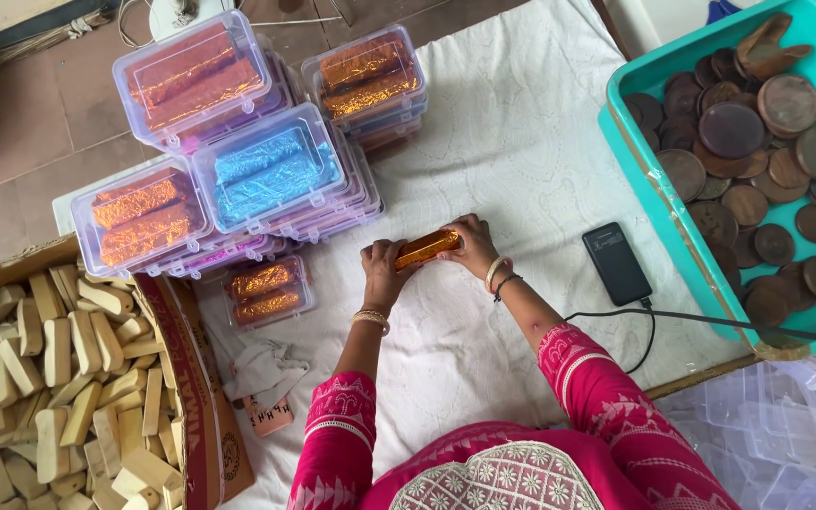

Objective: Packing wooden items into foil and organizing them into boxes.

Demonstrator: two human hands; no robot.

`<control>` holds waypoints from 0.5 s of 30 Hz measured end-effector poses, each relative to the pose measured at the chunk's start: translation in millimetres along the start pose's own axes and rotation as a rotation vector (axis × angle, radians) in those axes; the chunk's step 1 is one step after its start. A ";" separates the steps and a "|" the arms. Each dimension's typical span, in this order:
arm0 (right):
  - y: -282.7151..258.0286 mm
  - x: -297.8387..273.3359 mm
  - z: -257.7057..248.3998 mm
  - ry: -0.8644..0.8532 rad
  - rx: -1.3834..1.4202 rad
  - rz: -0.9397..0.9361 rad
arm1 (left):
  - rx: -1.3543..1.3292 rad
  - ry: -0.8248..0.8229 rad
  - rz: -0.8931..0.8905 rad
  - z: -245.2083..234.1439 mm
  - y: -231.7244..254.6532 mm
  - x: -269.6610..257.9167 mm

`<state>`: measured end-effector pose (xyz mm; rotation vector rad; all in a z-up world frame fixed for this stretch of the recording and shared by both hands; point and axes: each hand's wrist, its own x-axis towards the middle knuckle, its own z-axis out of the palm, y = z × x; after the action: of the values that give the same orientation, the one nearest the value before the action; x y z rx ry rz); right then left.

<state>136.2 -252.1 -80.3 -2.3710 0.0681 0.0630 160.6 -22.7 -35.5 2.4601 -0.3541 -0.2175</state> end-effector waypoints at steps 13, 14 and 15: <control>-3.1 -69.4 9.8 0.318 0.098 0.068 | 0.020 0.036 0.066 12.6 -21.7 -3.5; -7.4 -79.1 8.5 0.302 0.044 0.022 | 0.006 0.051 0.066 11.8 -21.9 -5.3; -11.7 -88.9 7.2 0.286 -0.010 -0.023 | -0.008 0.067 0.067 11.0 -22.1 -7.2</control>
<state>48.2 -235.9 -71.5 -2.3742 0.1772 -0.2876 155.4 -10.0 -57.2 2.4365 -0.4056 -0.1082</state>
